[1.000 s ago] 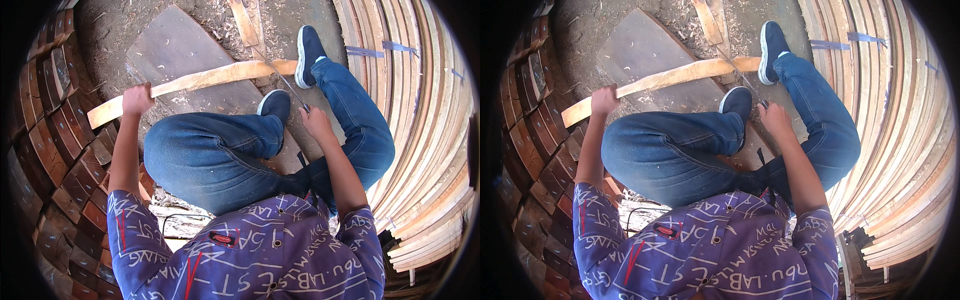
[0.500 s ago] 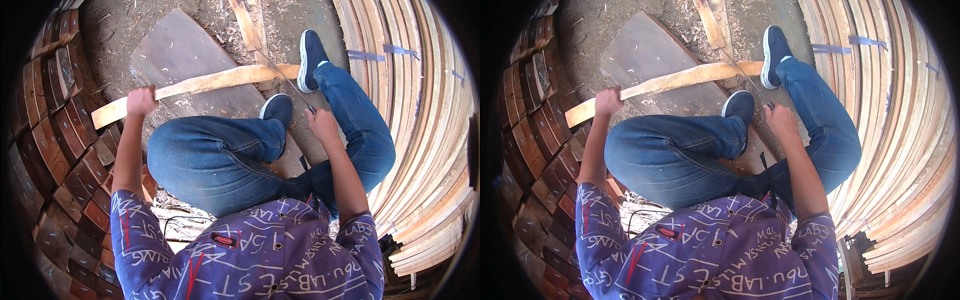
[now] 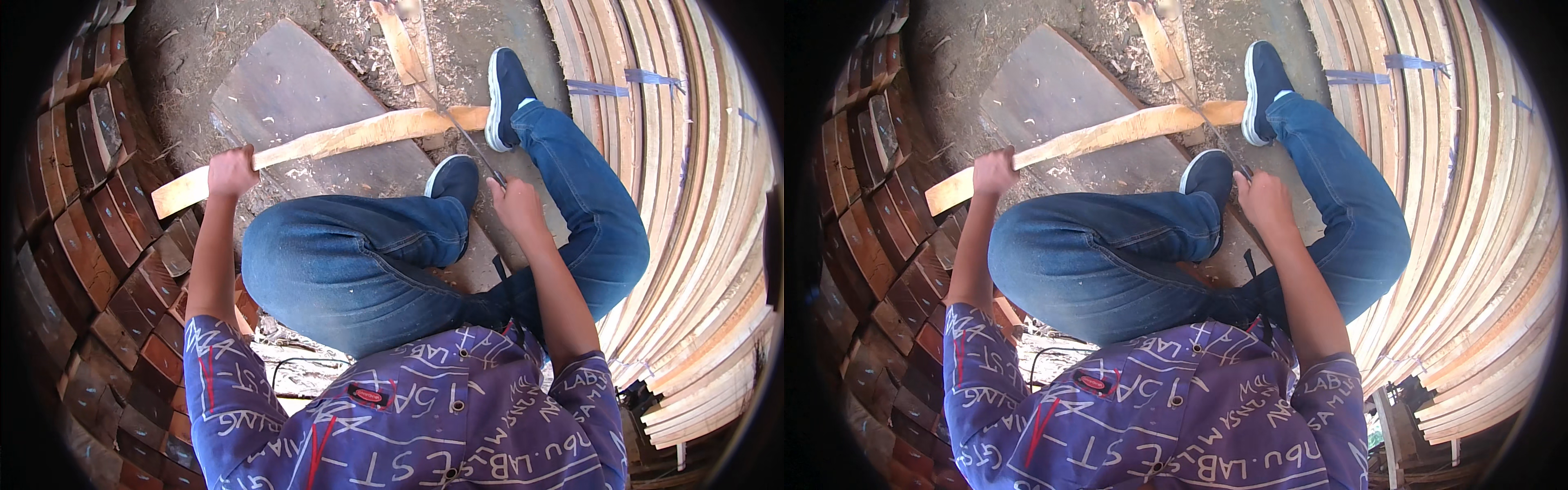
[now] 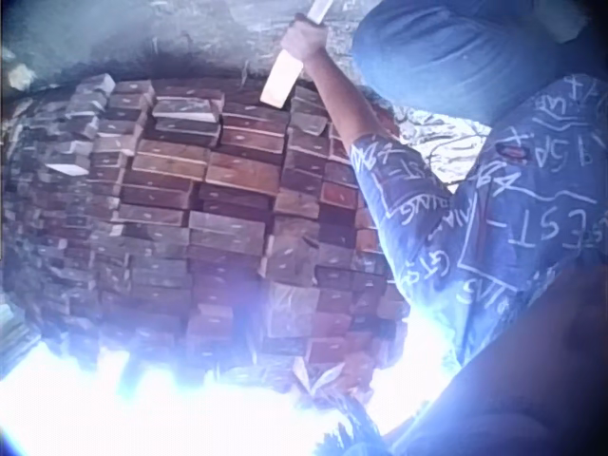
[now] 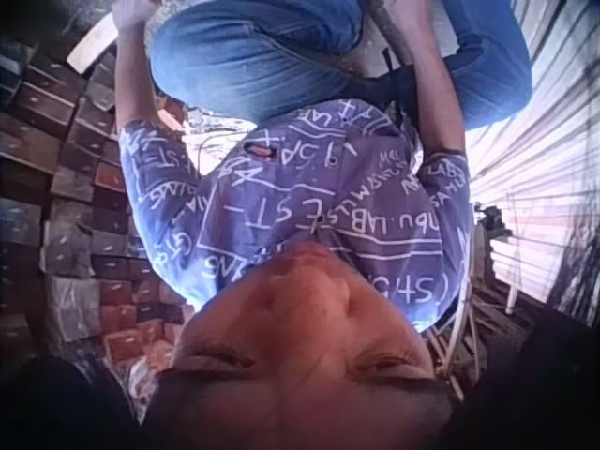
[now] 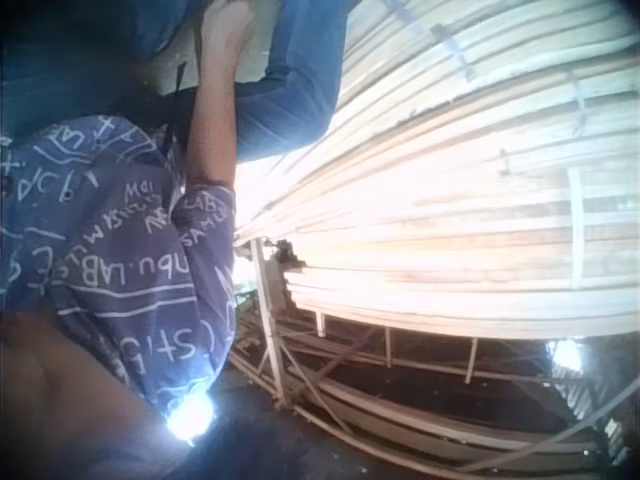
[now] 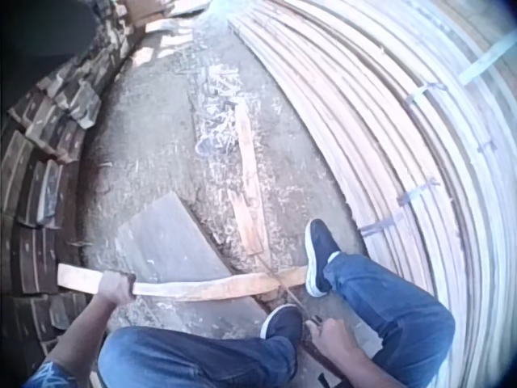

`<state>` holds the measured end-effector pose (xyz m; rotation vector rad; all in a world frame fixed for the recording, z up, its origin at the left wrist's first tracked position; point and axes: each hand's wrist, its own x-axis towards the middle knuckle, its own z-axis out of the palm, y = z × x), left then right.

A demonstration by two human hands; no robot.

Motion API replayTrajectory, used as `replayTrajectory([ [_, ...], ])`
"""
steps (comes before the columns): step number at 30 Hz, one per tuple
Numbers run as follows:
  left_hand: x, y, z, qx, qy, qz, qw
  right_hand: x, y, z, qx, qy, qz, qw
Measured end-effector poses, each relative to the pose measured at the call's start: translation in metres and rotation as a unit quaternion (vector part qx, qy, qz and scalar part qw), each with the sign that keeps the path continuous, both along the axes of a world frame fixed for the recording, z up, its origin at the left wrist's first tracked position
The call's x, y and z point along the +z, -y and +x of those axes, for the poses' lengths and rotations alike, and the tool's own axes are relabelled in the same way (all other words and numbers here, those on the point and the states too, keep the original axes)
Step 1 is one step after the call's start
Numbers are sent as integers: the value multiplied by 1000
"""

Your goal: The person sits on the ground and uses a large knife to shave and shape a piece of wood held between their legs. They repeatedly strike the wood to remove thin shavings, refining its edges and surface.

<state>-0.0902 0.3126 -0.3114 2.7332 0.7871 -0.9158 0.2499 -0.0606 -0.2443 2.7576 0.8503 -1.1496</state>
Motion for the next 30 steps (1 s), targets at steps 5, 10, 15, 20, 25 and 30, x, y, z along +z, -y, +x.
replayTrajectory([
  [5, 0, 1, 0, 3, 28, -5, 1000, 58, -57, -11, -37, -45, 123, 991],
  [10, 6, 2, 2, 3, 20, -3, 1000, -3, 11, -13, -11, -58, -7, 998],
  [15, 3, 0, -2, 1, 7, -6, 1000, 12, -4, 10, -67, -94, -49, 992],
  [20, 2, 2, 4, 12, 34, -4, 999, 63, -68, 37, -172, -97, 184, 963],
  [25, 4, 2, 2, 6, 29, 4, 1000, 20, -51, -2, -329, -177, 236, 897],
  [30, 3, 1, 4, 13, 29, -8, 999, 30, -7, 27, -503, -366, 3, 783],
])
